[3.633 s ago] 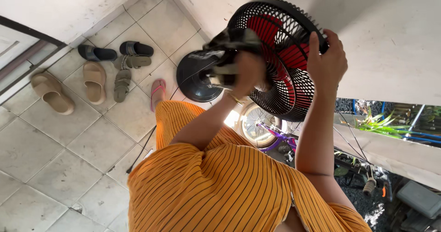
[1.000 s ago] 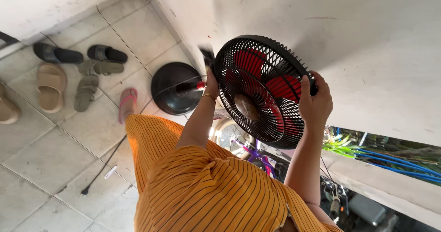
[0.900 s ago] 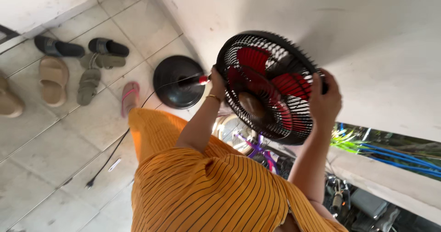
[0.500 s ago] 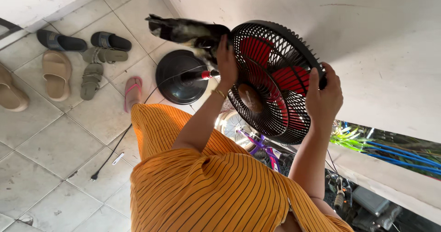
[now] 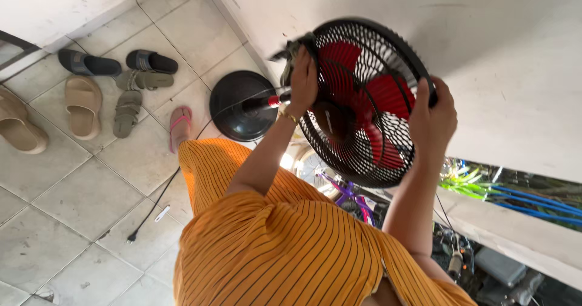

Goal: The person wipes the blades and inner grill of a disassembled electric fan with a cloth while holding the fan housing.

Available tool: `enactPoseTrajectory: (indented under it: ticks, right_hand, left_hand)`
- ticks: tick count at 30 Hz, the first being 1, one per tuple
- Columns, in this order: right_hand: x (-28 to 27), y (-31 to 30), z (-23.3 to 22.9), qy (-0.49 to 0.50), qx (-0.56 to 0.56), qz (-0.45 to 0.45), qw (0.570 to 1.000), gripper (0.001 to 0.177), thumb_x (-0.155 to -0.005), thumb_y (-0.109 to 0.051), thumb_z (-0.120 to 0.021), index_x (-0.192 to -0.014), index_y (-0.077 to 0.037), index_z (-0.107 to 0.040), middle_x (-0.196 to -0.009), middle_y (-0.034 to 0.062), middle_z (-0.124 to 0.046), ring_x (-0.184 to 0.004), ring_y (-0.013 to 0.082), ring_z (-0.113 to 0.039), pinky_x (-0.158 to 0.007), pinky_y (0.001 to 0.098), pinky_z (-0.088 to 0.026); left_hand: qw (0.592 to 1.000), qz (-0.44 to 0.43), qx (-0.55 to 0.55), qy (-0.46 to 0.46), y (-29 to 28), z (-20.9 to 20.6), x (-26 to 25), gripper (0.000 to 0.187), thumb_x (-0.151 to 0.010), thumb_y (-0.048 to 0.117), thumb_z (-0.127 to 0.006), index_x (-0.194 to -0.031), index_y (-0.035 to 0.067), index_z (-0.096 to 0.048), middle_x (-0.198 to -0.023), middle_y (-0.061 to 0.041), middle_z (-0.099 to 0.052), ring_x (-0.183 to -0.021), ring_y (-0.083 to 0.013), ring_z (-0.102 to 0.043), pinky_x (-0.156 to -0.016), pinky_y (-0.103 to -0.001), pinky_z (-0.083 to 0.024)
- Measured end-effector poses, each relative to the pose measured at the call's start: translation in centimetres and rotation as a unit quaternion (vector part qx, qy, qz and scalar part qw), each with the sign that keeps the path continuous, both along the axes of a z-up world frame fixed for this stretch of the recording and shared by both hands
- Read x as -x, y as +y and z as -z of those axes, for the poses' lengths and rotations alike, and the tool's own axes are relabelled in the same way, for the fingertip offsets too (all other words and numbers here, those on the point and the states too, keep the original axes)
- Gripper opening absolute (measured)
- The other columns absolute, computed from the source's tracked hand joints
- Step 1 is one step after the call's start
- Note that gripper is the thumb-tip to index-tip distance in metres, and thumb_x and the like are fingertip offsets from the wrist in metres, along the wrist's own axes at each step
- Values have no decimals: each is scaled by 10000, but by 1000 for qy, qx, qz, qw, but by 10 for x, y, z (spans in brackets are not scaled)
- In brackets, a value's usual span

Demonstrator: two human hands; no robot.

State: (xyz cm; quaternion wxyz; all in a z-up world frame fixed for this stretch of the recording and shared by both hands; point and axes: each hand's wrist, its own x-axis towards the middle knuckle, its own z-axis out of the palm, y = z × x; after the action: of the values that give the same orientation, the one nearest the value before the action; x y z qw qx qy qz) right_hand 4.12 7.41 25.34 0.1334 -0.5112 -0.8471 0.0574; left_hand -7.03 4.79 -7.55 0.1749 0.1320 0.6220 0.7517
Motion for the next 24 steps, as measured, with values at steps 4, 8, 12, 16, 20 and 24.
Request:
enactPoseTrajectory:
  ticks: [4,8,12,16,20,24]
  right_hand:
    - [5,0,-2,-4,5,15,1000,498,-1026,-533,-562,-1272,-121,-696,-1040,120,-756,-971,306,-714,-848,437,-526]
    - [-3,0,-2,-18,-5,-12,1000,501,-1056,-525,-544,-1292,-107,-686,-1107,141,-723,-978,321,-700,-823,453,-523]
    - [-6,-1,3,-12,1,10,1000,515,-1040,-548,-536,-1291,-122,-680,-1096,121,-732,-982,302,-708,-825,441,-530]
    - [-8,2,-1,-12,0,21,1000,497,-1033,-543,-555,-1267,-127,-695,-1078,119,-733,-980,304,-703,-829,442,-524]
    - [-19,1,0,18,9,12,1000,479,-1030,-518,-567,-1265,-122,-699,-1071,127,-737,-981,309,-711,-848,440,-530]
    - [-23,4,-3,19,-21,-28,999,481,-1036,-498,-583,-1291,-107,-697,-1097,173,-715,-1004,349,-697,-863,461,-527]
  left_hand:
    - [994,-84,57,26,-14,-3,-23,419,-1078,219,-501,-1382,-56,-586,-1512,-206,-537,-1457,-361,-478,-1266,-426,-339]
    - [997,-60,46,30,-18,-7,-18,415,-1067,240,-502,-1351,-46,-603,-1514,-219,-538,-1450,-376,-466,-1240,-432,-333]
    - [999,-7,45,16,-4,-12,15,453,-1065,251,-480,-1377,-59,-590,-1523,-246,-508,-1464,-402,-403,-1235,-454,-274]
    - [996,-19,82,-24,-15,-18,-24,455,-1064,259,-466,-1379,-48,-584,-1530,-227,-505,-1473,-369,-423,-1261,-443,-266]
    - [998,-50,26,-32,-19,-41,-56,471,-1102,237,-445,-1441,-87,-494,-1605,-268,-386,-1528,-411,-313,-1270,-475,-192]
    - [988,46,10,149,7,-83,1,486,-1076,259,-477,-1422,-76,-544,-1538,-236,-494,-1498,-417,-354,-1255,-470,-257]
